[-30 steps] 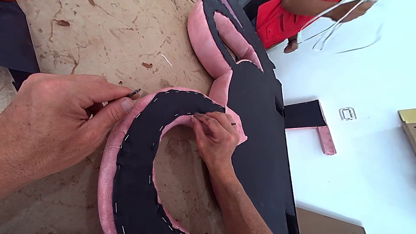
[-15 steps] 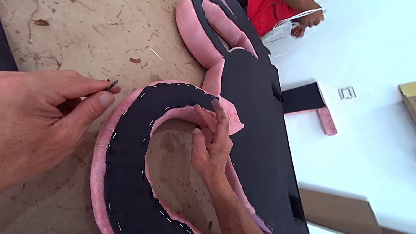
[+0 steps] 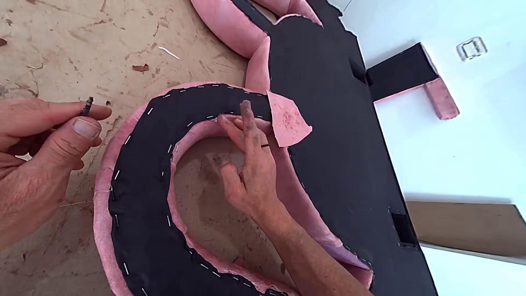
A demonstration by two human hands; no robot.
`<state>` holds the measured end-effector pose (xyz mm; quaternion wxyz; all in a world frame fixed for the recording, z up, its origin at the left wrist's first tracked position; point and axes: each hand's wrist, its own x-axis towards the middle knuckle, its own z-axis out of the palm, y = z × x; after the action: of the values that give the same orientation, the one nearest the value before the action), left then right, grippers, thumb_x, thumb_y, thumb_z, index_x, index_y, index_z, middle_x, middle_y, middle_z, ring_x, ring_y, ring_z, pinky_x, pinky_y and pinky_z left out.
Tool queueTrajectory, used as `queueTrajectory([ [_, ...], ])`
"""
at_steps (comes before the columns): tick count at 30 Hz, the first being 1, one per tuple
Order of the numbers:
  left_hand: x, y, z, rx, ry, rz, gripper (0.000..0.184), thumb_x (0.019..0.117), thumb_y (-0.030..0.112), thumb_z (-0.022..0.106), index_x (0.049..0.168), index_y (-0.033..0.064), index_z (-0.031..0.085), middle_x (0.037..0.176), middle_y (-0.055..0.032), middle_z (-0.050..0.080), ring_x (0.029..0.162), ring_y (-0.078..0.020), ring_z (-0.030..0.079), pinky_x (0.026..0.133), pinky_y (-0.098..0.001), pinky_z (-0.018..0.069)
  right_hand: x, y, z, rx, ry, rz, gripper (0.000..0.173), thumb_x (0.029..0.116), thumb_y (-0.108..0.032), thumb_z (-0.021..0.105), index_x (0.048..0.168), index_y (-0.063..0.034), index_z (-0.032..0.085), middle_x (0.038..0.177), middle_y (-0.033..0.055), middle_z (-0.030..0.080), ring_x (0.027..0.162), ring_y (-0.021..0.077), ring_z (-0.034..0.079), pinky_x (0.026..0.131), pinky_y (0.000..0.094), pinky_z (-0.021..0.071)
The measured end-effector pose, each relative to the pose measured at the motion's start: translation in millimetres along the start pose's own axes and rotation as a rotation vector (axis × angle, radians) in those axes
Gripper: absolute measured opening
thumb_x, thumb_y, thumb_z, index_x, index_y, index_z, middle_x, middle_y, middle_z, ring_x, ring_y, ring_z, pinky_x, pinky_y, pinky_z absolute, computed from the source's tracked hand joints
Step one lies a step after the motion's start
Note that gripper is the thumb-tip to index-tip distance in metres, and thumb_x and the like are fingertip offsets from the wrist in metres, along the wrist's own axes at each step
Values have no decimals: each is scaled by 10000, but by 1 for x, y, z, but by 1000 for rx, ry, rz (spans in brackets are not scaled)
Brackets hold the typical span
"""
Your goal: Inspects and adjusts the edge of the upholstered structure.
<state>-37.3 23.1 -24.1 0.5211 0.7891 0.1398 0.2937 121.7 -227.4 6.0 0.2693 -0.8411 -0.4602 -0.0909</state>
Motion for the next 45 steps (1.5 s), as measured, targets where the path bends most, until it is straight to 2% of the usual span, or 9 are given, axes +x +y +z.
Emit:
queueTrajectory([
  [2, 1, 0, 0, -4, -2, 19, 310, 1047, 273, 544, 1189, 44, 697, 935, 43, 664, 707, 46, 569, 623, -117, 461, 0, -1, 0, 3, 3, -2, 712, 877, -145, 483, 1547, 58, 355, 1437, 105, 622, 1385, 210, 523, 1139, 410, 429],
  [8, 1, 1, -1, -4, -7, 0, 309, 1051, 266, 536, 1206, 46, 687, 938, 52, 664, 712, 48, 574, 624, -112, 466, -4, 0, -4, 38, 38, 18, 704, 893, -163, 476, 1529, 100, 324, 1392, 114, 654, 1373, 203, 546, 1146, 417, 441],
  [14, 1, 0, 0, -13, 2, 28, 291, 1049, 251, 545, 1200, 50, 692, 950, 60, 674, 722, 51, 581, 639, -113, 476, -2, -1, -1, 45, 25, 2, 703, 885, -171, 466, 1523, 99, 342, 1414, 122, 638, 1389, 216, 529, 1162, 428, 417],
  [18, 1, 0, -1, -7, -3, 26, 294, 1051, 265, 545, 1190, 53, 696, 953, 57, 670, 724, 52, 580, 631, -109, 471, -1, -3, 2, 59, 17, -17, 692, 902, -179, 463, 1521, 104, 342, 1404, 135, 642, 1377, 235, 541, 1147, 437, 436],
  [24, 2, 3, -1, 4, -4, 41, 283, 1048, 270, 549, 1183, 74, 702, 976, 62, 681, 730, 51, 591, 626, -111, 482, -2, -5, -3, 51, 20, 12, 688, 892, -154, 470, 1517, 100, 341, 1407, 123, 643, 1394, 226, 526, 1167, 436, 416],
  [30, 3, 0, 0, -15, -1, 64, 280, 1047, 264, 548, 1181, 74, 704, 986, 63, 677, 740, 54, 591, 633, -106, 481, 1, -8, 3, 71, 13, -30, 686, 902, -164, 446, 1515, 122, 331, 1396, 146, 646, 1393, 244, 527, 1182, 435, 398],
  [35, 2, 4, -2, 0, -5, 46, 283, 1052, 281, 545, 1182, 91, 710, 971, 70, 674, 737, 50, 590, 628, -116, 481, -2, -5, -3, 61, 25, 18, 659, 910, -175, 450, 1504, 94, 360, 1382, 120, 660, 1359, 214, 558, 1133, 431, 447],
  [40, 3, 4, -2, -9, -9, 57, 282, 1048, 286, 552, 1181, 95, 711, 968, 73, 668, 750, 46, 598, 628, -116, 488, 1, -8, 2, 71, 19, 24, 671, 890, -145, 456, 1507, 99, 358, 1386, 138, 652, 1369, 219, 549, 1154, 425, 431],
  [45, 3, 5, -3, 3, -18, 50, 284, 1052, 290, 542, 1185, 104, 711, 975, 77, 666, 747, 46, 592, 629, -117, 483, 0, -7, -1, 74, 25, 27, 645, 911, -161, 448, 1498, 94, 368, 1384, 132, 653, 1359, 217, 560, 1144, 432, 449],
])
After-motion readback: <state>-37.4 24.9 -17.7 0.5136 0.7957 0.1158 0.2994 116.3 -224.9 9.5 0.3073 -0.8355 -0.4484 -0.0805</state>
